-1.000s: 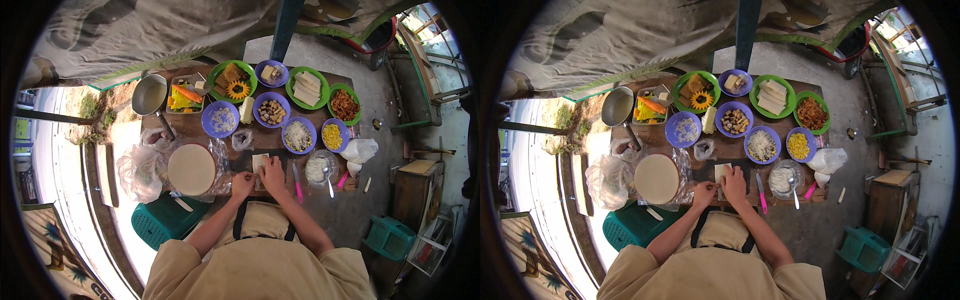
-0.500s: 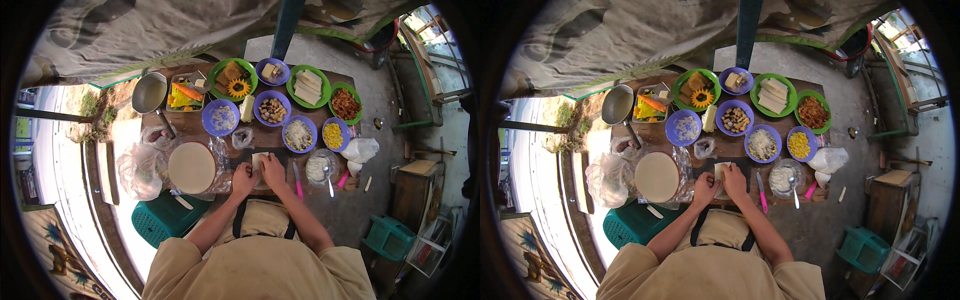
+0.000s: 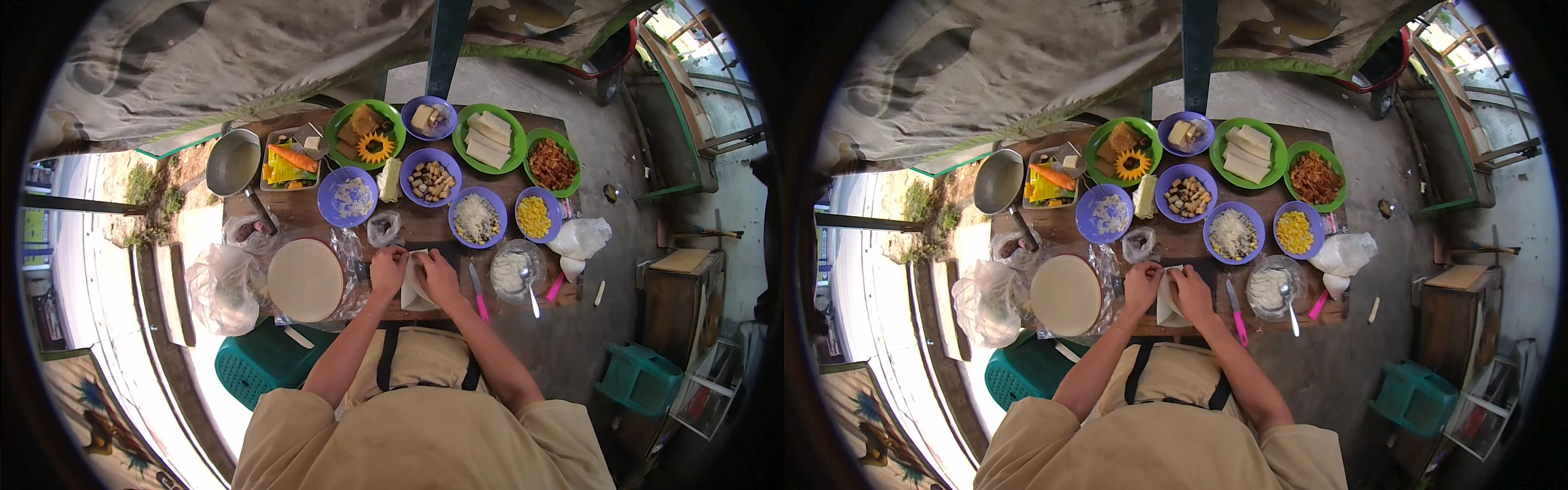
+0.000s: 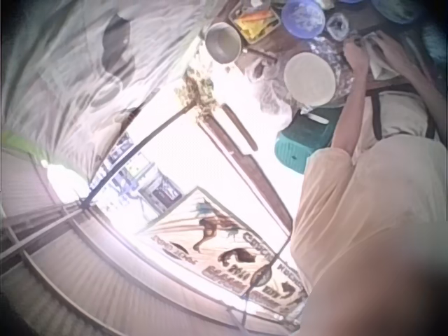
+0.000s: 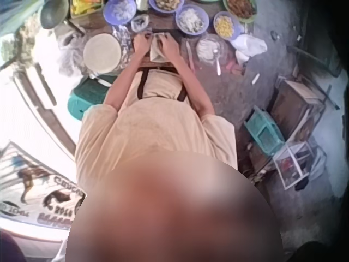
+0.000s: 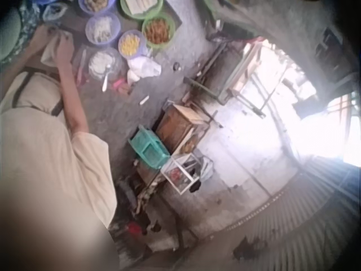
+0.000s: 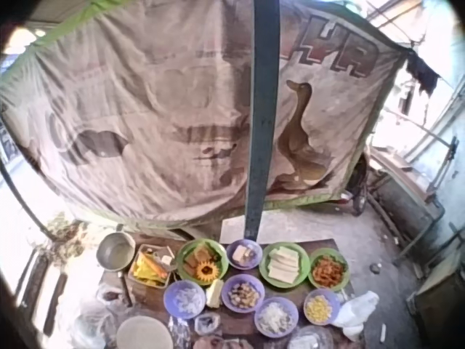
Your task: The person places a round flatbread on a table, adds chopped ingredients including yellow pieces and corn, then folds the flatbread into a triangular wrap. The person uses a knife to spread a white paste on the wrap before folding.
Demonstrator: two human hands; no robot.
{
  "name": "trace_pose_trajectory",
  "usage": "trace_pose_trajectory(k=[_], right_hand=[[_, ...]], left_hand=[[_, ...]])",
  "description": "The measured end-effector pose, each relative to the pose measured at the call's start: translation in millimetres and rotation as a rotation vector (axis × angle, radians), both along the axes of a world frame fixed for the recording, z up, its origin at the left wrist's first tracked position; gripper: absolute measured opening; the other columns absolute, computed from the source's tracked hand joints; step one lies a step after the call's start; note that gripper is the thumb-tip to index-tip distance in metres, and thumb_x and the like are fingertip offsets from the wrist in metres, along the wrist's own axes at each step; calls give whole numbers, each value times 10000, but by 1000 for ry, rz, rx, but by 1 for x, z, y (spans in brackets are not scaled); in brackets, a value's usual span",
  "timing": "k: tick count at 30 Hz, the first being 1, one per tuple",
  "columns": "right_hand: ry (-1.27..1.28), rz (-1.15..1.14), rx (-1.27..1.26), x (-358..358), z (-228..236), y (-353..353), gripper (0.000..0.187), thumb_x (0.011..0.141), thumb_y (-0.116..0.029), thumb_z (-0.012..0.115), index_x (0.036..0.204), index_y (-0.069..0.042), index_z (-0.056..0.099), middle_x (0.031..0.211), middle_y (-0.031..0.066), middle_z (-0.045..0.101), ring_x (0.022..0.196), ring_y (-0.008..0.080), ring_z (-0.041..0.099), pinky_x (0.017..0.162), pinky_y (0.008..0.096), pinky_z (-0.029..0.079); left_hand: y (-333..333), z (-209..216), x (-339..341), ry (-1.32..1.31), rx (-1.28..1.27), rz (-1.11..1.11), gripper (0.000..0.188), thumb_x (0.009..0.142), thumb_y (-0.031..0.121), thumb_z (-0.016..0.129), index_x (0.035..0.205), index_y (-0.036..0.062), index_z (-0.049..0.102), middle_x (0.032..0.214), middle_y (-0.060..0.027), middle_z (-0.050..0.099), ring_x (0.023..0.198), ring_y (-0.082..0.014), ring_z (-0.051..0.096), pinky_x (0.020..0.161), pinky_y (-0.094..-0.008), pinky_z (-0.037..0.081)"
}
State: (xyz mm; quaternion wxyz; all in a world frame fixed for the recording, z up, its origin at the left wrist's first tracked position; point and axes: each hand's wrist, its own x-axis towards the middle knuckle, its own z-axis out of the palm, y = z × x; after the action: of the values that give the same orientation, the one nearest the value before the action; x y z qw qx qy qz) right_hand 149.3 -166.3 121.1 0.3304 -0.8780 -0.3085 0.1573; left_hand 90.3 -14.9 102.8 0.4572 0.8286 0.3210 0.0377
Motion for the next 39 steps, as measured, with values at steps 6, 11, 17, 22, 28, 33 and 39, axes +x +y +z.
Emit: trace_pose_trajectory(k=[6, 11, 17, 22, 28, 33, 39], right_hand=[[32, -33, 56, 1, 0, 0, 296, 915, -87, 680, 1211, -106, 673, 1058, 161, 612, 948, 402, 659, 809, 489, 541], [167, -124, 125, 5, 6, -19, 215, 947, -95, 659, 1161, -83, 677, 1068, 180, 642, 906, 416, 669, 799, 502, 542], [20, -243, -311, -29, 20, -116, 217, 936, -107, 671, 1139, -34, 643, 1094, 213, 610, 962, 428, 659, 783, 526, 550], [-79, -218, -414, -54, 4, -142, 362, 898, -108, 697, 1241, -41, 602, 1152, 234, 582, 1062, 450, 615, 846, 542, 540], [24, -366, -358, -63, -8, -149, 420, 878, -103, 705, 1270, -54, 561, 1165, 243, 582, 1061, 464, 615, 886, 547, 530], [123, -471, -300, -76, -9, -170, 312, 896, -105, 683, 1162, -39, 535, 1118, 252, 595, 1025, 475, 622, 848, 560, 515], [65, -529, -93, -118, -29, -227, 182, 937, -112, 617, 1058, 1, 543, 993, 217, 624, 860, 444, 638, 739, 530, 503]], left_hand=[[-2, -2, 1, -1, 37, 24, 123, 914, 179, 745, 951, 67, 777, 906, -141, 755, 810, -318, 757, 731, -435, 595], [-2, -5, 2, -3, 76, -8, 118, 905, 175, 732, 920, 61, 759, 911, -139, 730, 812, -321, 744, 735, -450, 591], [-2, 11, 7, -6, 102, -46, 122, 892, 172, 725, 908, 53, 746, 908, -142, 722, 826, -328, 733, 729, -457, 581], [5, 25, 16, 26, 127, -182, 157, 895, 206, 719, 901, 49, 726, 877, -135, 755, 827, -333, 745, 744, -451, 585], [7, 25, 32, 52, -134, -215, 213, 953, 203, 672, 1087, 42, 715, 880, -145, 779, 848, -306, 774, 776, -413, 597], [9, 18, 41, 5, -534, -221, 276, 989, 96, 595, 1226, 3, 703, 923, -143, 787, 867, -223, 780, 792, -350, 598], [18, 16, 46, -16, -408, -337, 247, 960, 58, 607, 1171, 0, 723, 1002, -150, 785, 891, -210, 769, 814, -348, 596]])
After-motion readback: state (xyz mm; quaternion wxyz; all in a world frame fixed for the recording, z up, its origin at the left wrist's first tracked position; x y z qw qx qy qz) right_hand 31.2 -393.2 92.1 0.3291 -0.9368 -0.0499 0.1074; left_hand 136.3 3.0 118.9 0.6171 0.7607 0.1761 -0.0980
